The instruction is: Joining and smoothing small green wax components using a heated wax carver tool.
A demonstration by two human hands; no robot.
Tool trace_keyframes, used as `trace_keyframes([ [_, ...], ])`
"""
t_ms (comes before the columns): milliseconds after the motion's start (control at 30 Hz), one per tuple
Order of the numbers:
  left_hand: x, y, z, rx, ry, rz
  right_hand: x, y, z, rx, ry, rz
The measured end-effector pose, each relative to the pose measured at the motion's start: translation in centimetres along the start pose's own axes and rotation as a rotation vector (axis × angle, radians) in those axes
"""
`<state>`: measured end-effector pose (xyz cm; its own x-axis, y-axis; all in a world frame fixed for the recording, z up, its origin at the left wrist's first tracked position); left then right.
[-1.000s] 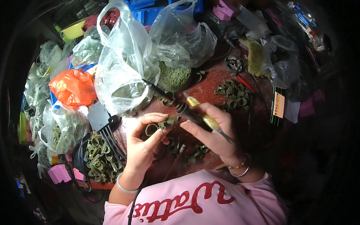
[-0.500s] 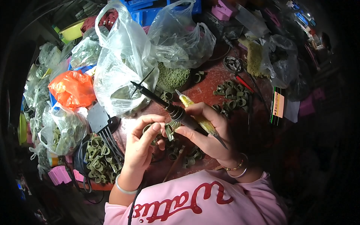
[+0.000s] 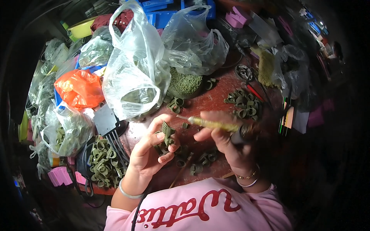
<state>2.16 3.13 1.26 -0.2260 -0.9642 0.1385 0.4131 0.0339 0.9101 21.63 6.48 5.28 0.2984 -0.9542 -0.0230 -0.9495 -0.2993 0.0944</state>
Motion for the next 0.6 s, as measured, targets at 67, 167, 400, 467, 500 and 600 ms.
trace_keyframes([
  [67,0.0,0.0,0.0,0.054,-0.029,0.019,0.2,1.1,-0.1,-0.001,-0.059,-0.048],
  [167,0.1,0.0,0.0,0.126,-0.072,0.026,0.0,1.7,0.7,0.054,-0.128,-0.111],
  [400,0.2,-0.3,-0.3,0.247,-0.137,-0.111,-0.7,1.7,1.4,0.107,-0.148,-0.022],
  [467,0.1,-0.2,-0.3,0.235,-0.132,-0.087,-0.6,1.7,1.2,0.085,-0.173,0.026],
  [500,0.1,-0.2,-0.3,0.222,-0.127,-0.063,-0.6,1.7,1.0,0.086,-0.173,0.026],
  [600,0.4,-0.2,-0.2,0.226,-0.117,-0.052,-0.5,2.1,1.0,0.197,-0.222,-0.144],
])
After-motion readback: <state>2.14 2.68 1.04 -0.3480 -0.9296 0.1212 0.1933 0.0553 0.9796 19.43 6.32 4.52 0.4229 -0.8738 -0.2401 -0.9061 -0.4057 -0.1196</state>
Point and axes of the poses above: each hand's wrist, its own x-axis away from the middle knuckle, its own y-axis out of the palm, z = x × y, the point moved 3 cm from there along -x, towards the middle knuckle, and after that the axes turned 9 degrees about y, right-handed, at the moved point
